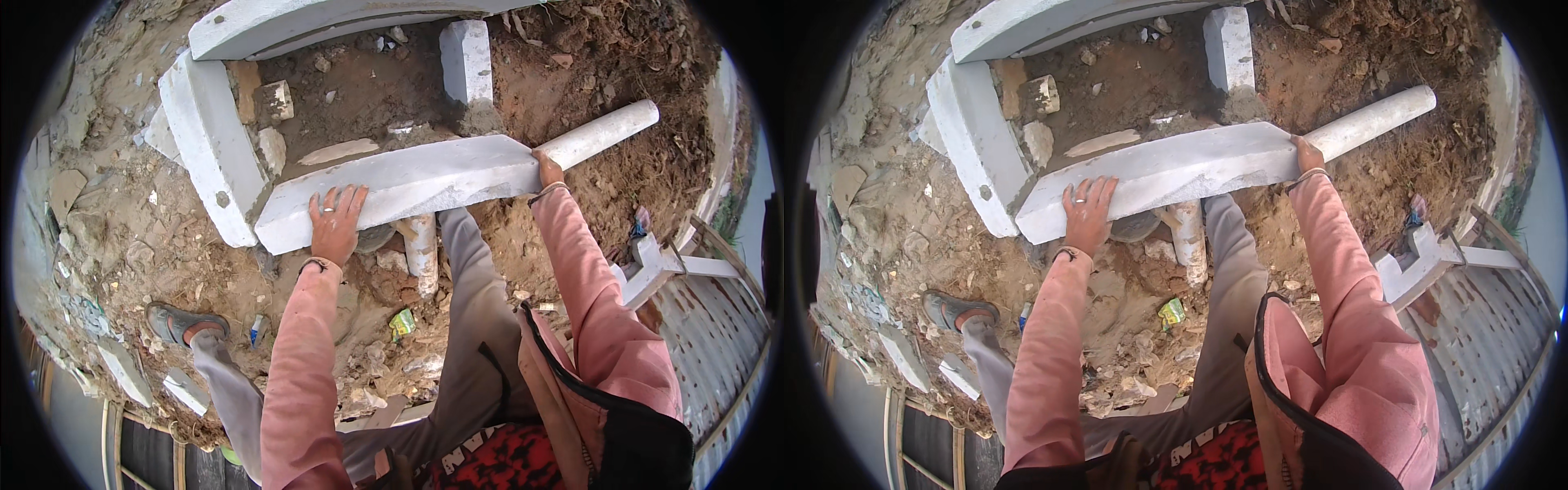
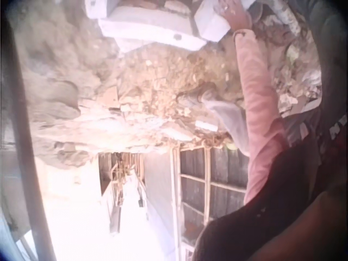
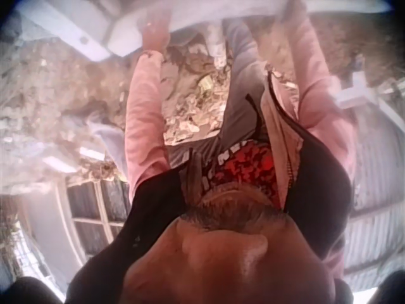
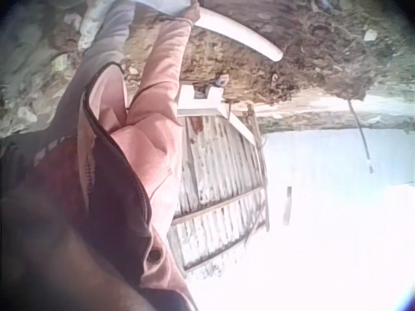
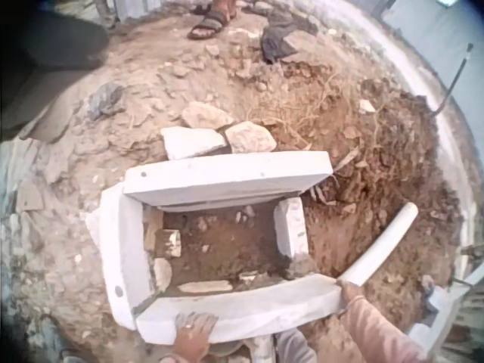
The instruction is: The person applies cement to a stone structure using a trowel. They place stone pieces on the wet cement and smooth the edges with the trowel.
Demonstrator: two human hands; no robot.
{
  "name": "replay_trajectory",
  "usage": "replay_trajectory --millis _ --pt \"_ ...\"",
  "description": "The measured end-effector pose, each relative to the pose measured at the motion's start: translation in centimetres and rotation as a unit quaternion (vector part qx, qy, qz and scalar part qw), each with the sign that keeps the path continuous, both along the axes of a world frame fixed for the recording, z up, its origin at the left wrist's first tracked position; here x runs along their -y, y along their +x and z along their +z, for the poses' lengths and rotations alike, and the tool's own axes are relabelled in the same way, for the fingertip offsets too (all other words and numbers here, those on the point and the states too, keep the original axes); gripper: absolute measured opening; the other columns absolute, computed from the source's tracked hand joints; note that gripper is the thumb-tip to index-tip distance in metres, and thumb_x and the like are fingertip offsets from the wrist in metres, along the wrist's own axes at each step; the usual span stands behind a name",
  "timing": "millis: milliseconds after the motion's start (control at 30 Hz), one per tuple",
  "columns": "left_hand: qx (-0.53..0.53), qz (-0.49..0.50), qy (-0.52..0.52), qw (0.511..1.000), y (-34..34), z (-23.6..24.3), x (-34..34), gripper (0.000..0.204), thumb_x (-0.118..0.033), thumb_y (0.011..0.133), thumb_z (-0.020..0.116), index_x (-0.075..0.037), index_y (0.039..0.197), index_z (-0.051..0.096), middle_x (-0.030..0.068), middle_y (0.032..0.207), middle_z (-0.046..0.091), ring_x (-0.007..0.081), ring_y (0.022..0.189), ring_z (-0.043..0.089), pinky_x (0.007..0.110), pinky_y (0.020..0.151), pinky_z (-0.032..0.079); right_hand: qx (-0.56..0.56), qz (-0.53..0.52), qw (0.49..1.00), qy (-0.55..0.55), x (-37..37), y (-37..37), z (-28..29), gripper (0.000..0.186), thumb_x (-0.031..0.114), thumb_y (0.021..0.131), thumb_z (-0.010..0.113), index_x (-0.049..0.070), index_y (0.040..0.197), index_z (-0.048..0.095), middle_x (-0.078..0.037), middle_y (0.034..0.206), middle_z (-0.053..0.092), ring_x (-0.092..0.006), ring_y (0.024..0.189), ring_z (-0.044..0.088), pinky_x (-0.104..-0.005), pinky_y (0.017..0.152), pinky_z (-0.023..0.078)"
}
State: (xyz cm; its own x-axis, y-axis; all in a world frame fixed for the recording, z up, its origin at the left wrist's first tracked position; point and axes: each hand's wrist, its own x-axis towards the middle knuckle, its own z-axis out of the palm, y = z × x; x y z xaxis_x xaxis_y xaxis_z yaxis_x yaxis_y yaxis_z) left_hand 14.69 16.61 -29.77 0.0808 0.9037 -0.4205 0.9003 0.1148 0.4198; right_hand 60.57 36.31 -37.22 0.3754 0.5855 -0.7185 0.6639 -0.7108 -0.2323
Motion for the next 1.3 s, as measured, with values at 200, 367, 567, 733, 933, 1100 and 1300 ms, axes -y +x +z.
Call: replay_trajectory --millis 200,367,567,733,933,1100,1300 --pt "0.008 0.008 0.013 1.0 -0.5 0.0 -0.2 0.061 0.003 0.081 0.048 -0.022 0.136 0.045 0.0019 0.13 0.053 0.0267 0.121 0.047 0.054 0.109 0.022 -0.005 -0.012 0.999 0.033 0.3 -1.7 0.7 0.049 0.042 0.08 0.06 -0.003 0.098 0.07 -0.017 0.09 0.07 -0.0229 0.081 0.065 -0.0328 0.078 0.048" --pt "-0.011 0.004 0.026 1.0 0.0 -0.2 -0.2 0.055 -0.001 0.085 0.045 -0.022 0.136 0.045 0.0027 0.13 0.053 0.026 0.121 0.047 0.055 0.108 0.023 -0.005 -0.038 0.999 0.034 0.1 -1.3 0.6 0.05 0.04 0.081 0.059 -0.005 0.102 0.068 -0.017 0.092 0.069 -0.0249 0.08 0.065 -0.0342 0.078 0.048" --pt "-0.027 0.003 0.046 0.999 -0.3 -0.2 0.8 0.058 0.0 0.082 0.049 -0.021 0.136 0.044 0.0041 0.131 0.051 0.0262 0.122 0.046 0.055 0.108 0.024 -0.064 -0.128 0.989 0.025 0.3 -3.8 1.6 0.047 0.037 0.084 0.06 -0.004 0.107 0.064 -0.015 0.096 0.067 -0.0257 0.079 0.064 -0.0362 0.075 0.05" --pt "-0.064 -0.024 0.048 0.996 -0.2 -0.4 0.3 0.064 -0.013 0.086 0.054 -0.025 0.145 0.033 0.005 0.142 0.044 0.0283 0.132 0.038 0.058 0.109 0.021 -0.069 -0.041 0.996 0.045 -1.6 -1.5 1.5 0.058 0.044 0.085 0.059 -0.003 0.12 0.058 -0.018 0.105 0.065 -0.0306 0.09 0.063 -0.0394 0.083 0.049" --pt "0.036 0.232 0.2 0.951 -7.3 4.5 1.3 0.076 -0.049 0.084 0.065 -0.02 0.145 0.032 0.0066 0.149 0.032 0.0304 0.141 0.024 0.057 0.114 0.012 0.031 0.583 0.789 0.192 1.0 -16.8 7.8 0.081 0.048 0.083 0.066 0.009 0.145 0.032 -0.017 0.143 0.041 -0.0318 0.131 0.04 -0.0495 0.106 0.032" --pt "0.138 0.587 0.155 0.782 -20.3 1.0 8.3 0.077 -0.038 0.09 0.06 0.003 0.145 0.025 0.0271 0.143 0.036 0.0406 0.134 0.033 0.042 0.111 0.026 -0.086 0.776 0.62 0.082 11.3 -36.2 12.2 0.112 0.058 0.068 0.075 0.015 0.151 0.014 -0.011 0.151 0.027 -0.0317 0.138 0.029 -0.0567 0.109 0.026" --pt "0.2 0.579 0.0 0.79 -18.9 -1.2 8.2 0.071 -0.039 0.093 0.055 0.004 0.143 0.029 0.0289 0.137 0.042 0.0408 0.128 0.041 0.042 0.107 0.032 -0.017 0.808 0.581 0.097 14.7 -37.9 8.8 0.099 0.043 0.074 0.074 0.015 0.151 0.017 -0.011 0.145 0.034 -0.0333 0.129 0.036 -0.0558 0.101 0.031"
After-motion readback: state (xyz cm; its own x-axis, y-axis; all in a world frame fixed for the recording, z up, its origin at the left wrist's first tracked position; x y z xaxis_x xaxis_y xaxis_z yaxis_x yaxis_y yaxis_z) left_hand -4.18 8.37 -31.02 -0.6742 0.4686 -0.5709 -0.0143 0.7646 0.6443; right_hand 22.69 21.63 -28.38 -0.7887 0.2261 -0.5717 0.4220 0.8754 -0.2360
